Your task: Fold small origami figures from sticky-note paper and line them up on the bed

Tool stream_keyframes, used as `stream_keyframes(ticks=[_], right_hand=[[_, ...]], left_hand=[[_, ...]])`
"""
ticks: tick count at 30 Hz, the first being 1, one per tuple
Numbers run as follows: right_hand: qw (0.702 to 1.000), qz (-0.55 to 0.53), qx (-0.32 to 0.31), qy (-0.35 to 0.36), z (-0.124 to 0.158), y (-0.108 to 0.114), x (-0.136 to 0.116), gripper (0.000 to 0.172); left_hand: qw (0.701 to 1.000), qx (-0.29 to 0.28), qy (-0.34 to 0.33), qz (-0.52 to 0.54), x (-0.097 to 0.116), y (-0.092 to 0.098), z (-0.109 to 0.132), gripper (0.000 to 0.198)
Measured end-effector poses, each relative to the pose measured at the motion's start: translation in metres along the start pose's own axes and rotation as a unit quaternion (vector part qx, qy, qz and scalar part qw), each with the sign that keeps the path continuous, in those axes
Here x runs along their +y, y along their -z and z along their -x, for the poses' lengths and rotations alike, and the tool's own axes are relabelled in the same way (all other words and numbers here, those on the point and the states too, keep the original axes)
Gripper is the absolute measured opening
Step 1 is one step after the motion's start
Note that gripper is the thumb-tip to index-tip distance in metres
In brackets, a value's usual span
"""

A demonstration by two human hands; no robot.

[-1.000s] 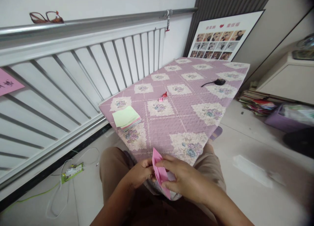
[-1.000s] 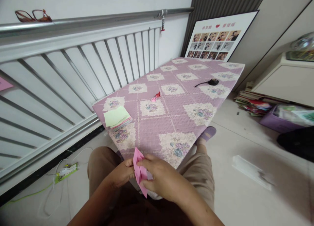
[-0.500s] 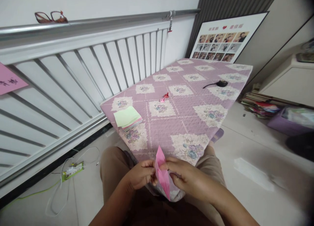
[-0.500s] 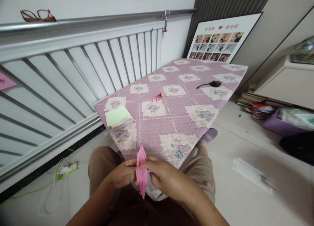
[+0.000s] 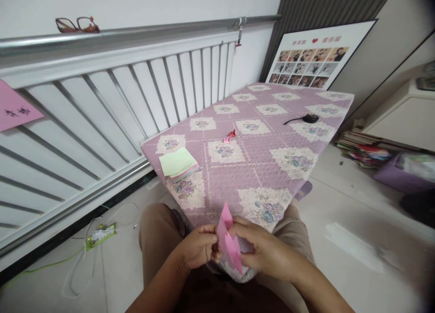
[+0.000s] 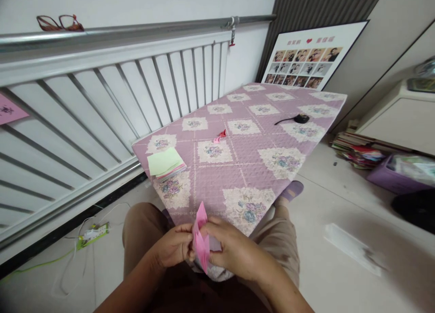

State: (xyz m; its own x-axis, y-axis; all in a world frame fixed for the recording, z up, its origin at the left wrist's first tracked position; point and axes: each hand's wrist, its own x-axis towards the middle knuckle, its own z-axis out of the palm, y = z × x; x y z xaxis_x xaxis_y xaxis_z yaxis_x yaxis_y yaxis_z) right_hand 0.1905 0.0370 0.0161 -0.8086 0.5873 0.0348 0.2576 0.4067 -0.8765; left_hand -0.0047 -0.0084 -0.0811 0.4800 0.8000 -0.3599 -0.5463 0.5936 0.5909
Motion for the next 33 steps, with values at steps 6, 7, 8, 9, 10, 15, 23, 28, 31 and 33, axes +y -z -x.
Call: stream_keyframes(ticks=[6, 7, 8, 9, 10, 15, 23, 28, 31, 33], right_hand=[[0.994, -0.057, -0.041, -0.080, 0.008, 0.009, 0.010, 0.054], [0.993, -0.067, -0.038, -0.091, 0.010, 0.010, 0.013, 0.058], [0.992, -0.076, -0.034, -0.100, 0.010, 0.011, 0.016, 0.060], [0.991, -0.084, -0.026, -0.105, 0.011, 0.010, 0.018, 0.061], [0.990, -0.093, -0.016, -0.106, 0.010, 0.009, 0.021, 0.060], [0.979, -0.138, 0.079, -0.129, 0.000, -0.010, 0.033, 0.034], [0.961, -0.091, 0.209, -0.158, -0.006, -0.033, 0.042, 0.032], [0.968, -0.036, 0.225, -0.102, -0.007, -0.029, 0.031, 0.022], [0.973, -0.051, 0.214, -0.069, -0.006, -0.024, 0.028, 0.014], [0.972, -0.070, 0.205, -0.085, -0.006, -0.023, 0.029, 0.014]], left_hand=[[0.994, 0.055, -0.046, -0.082, 0.005, -0.013, 0.002, 0.021], [0.991, 0.065, -0.053, -0.105, 0.007, -0.015, 0.002, 0.020], [0.986, 0.079, -0.061, -0.133, 0.008, -0.018, 0.003, 0.019], [0.979, 0.097, -0.070, -0.164, 0.009, -0.020, 0.003, 0.018], [0.971, 0.116, -0.079, -0.195, 0.010, -0.022, 0.004, 0.017], [0.924, 0.174, -0.104, -0.325, 0.008, -0.026, 0.004, 0.013], [0.897, 0.181, -0.137, -0.379, 0.008, -0.026, 0.001, 0.012], [0.902, 0.153, -0.143, -0.379, 0.012, -0.027, 0.003, 0.014], [0.912, 0.130, -0.127, -0.368, 0.012, -0.022, 0.003, 0.015], [0.919, 0.114, -0.117, -0.358, 0.010, -0.019, 0.003, 0.016]])
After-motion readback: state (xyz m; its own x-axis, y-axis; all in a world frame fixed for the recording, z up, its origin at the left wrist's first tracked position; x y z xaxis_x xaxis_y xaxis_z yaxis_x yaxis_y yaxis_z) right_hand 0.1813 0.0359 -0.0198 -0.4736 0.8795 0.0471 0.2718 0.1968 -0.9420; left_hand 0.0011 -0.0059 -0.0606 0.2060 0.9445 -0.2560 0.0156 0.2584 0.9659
